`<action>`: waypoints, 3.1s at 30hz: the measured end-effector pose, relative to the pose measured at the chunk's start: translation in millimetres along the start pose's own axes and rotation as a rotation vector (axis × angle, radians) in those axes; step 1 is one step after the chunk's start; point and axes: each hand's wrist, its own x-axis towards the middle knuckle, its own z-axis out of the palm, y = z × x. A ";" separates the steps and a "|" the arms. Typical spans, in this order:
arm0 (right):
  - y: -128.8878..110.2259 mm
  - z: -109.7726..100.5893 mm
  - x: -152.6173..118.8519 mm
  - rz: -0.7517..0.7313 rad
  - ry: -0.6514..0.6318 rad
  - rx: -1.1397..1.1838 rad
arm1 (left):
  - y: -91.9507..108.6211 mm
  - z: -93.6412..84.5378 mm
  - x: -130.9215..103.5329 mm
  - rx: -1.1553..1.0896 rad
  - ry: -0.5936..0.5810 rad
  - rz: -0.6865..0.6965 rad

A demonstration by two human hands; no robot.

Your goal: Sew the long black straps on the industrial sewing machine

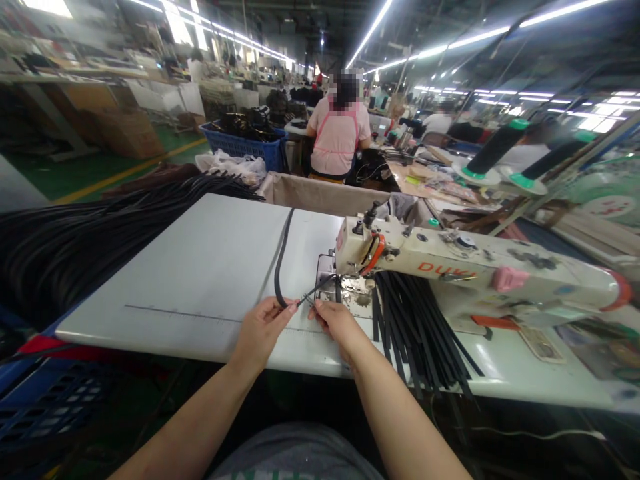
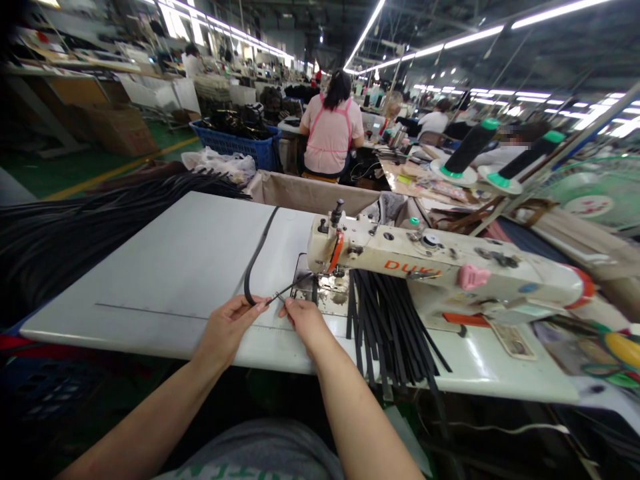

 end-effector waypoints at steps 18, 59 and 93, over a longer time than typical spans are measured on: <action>6.2 -1.2 -5.0 -0.038 -0.014 -0.022 | 10.9 -9.0 8.3 0.138 -0.260 0.002; 12.0 -133.7 -80.9 -0.346 0.838 -0.549 | -28.2 40.9 36.5 0.999 -0.499 0.789; -2.5 -94.3 -29.8 0.085 0.709 -1.530 | -42.3 53.9 51.6 0.999 -0.438 0.923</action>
